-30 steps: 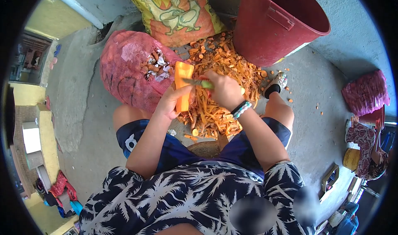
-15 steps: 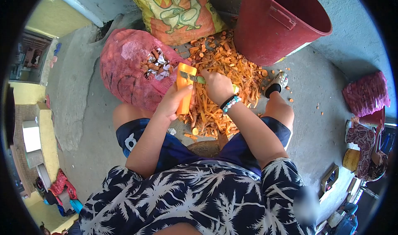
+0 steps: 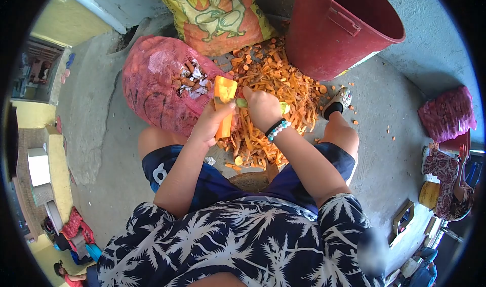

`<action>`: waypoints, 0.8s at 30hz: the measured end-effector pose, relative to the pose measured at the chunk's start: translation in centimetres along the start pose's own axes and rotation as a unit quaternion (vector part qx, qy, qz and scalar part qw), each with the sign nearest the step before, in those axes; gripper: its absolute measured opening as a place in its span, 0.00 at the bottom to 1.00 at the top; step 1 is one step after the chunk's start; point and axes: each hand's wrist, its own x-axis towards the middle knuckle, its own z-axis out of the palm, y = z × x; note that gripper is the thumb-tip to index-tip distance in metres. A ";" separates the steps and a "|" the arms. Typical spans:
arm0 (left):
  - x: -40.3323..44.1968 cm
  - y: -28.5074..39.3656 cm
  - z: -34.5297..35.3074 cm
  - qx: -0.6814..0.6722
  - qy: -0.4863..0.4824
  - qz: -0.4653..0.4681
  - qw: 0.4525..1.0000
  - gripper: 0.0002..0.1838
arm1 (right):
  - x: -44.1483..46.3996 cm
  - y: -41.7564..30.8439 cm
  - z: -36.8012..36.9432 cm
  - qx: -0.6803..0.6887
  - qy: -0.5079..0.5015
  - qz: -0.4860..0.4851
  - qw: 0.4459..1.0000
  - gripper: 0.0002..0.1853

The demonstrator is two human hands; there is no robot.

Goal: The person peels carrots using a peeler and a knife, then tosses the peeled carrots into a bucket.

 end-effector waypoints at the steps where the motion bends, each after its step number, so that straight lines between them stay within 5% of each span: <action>1: 0.0 -0.1 0.1 -0.002 0.015 -0.005 1.000 0.15 | 0.3 -0.1 0.1 -0.010 0.001 0.019 1.000 0.10; 6: 0.7 -0.7 -0.3 -0.030 0.026 -0.026 0.999 0.15 | 2.0 0.2 1.5 -0.025 0.035 0.040 0.998 0.09; 10: -1.4 -0.4 2.3 0.001 -0.025 -0.072 0.997 0.15 | 5.9 4.2 2.6 -0.053 -0.055 0.220 0.973 0.09; 16: 0.2 -1.0 -0.2 -0.037 0.016 -0.010 0.999 0.20 | 4.2 10.1 2.8 0.001 0.009 0.246 0.969 0.14; 20: 0.8 -0.5 -0.5 -0.153 0.032 -0.061 0.986 0.18 | 1.9 10.2 2.8 0.060 -0.010 0.269 0.961 0.20; 24: 1.1 -1.3 -0.6 0.071 0.052 0.055 0.995 0.25 | 0.6 9.0 1.8 0.097 0.024 0.198 0.975 0.18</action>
